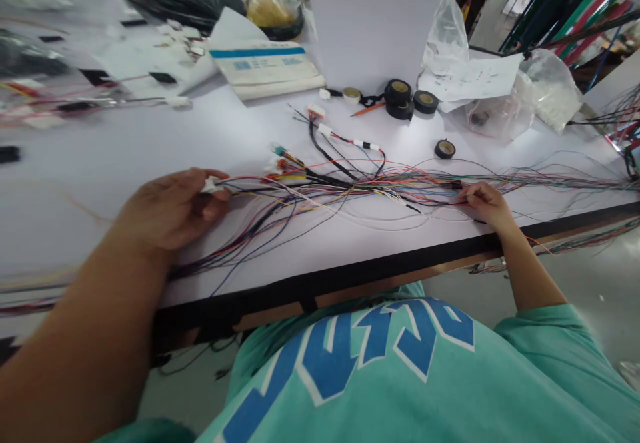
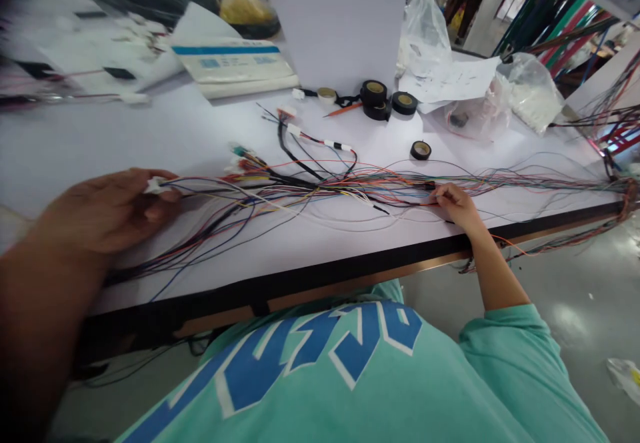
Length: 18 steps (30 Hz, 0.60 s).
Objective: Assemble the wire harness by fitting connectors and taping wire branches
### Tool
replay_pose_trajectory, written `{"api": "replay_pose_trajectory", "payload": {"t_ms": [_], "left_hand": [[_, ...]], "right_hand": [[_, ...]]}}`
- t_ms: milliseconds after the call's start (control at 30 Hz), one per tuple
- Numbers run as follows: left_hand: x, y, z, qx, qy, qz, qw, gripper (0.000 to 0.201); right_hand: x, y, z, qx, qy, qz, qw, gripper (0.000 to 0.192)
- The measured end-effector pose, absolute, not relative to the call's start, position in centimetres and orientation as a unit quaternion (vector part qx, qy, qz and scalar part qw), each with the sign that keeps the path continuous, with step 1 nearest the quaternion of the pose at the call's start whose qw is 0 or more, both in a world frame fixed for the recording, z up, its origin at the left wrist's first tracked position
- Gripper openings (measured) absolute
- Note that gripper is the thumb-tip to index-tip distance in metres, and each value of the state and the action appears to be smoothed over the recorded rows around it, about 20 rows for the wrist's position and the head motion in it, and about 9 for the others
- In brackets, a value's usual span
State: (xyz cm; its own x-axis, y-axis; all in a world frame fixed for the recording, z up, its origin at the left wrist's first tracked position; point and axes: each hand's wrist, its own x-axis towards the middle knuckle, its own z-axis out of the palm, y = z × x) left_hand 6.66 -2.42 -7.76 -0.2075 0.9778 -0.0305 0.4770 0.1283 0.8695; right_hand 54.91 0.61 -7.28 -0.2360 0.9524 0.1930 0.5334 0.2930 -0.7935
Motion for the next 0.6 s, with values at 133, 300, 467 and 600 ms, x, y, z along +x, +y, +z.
{"api": "replay_pose_trajectory", "payload": {"t_ms": [133, 300, 467, 600], "left_hand": [[7.9, -3.0, -5.8, 0.371, 0.654, 0.436, 0.495, 0.036], [7.8, -2.8, -6.2, 0.328, 0.659, 0.449, 0.506, 0.022], [7.0, -2.8, -7.5, 0.359, 0.639, 0.467, 0.494, 0.019], [7.3, -2.9, -6.9, 0.346, 0.635, 0.466, 0.509, 0.020]], "right_hand": [[54.9, 0.8, -6.9, -0.510, -0.743, 0.280, 0.331, 0.008], [54.8, 0.6, -5.9, -0.498, -0.809, 0.205, 0.235, 0.015], [53.6, 1.1, -5.4, -0.563, -0.789, 0.147, 0.195, 0.022], [52.9, 1.5, -5.0, -0.555, -0.812, 0.119, 0.140, 0.020]]}}
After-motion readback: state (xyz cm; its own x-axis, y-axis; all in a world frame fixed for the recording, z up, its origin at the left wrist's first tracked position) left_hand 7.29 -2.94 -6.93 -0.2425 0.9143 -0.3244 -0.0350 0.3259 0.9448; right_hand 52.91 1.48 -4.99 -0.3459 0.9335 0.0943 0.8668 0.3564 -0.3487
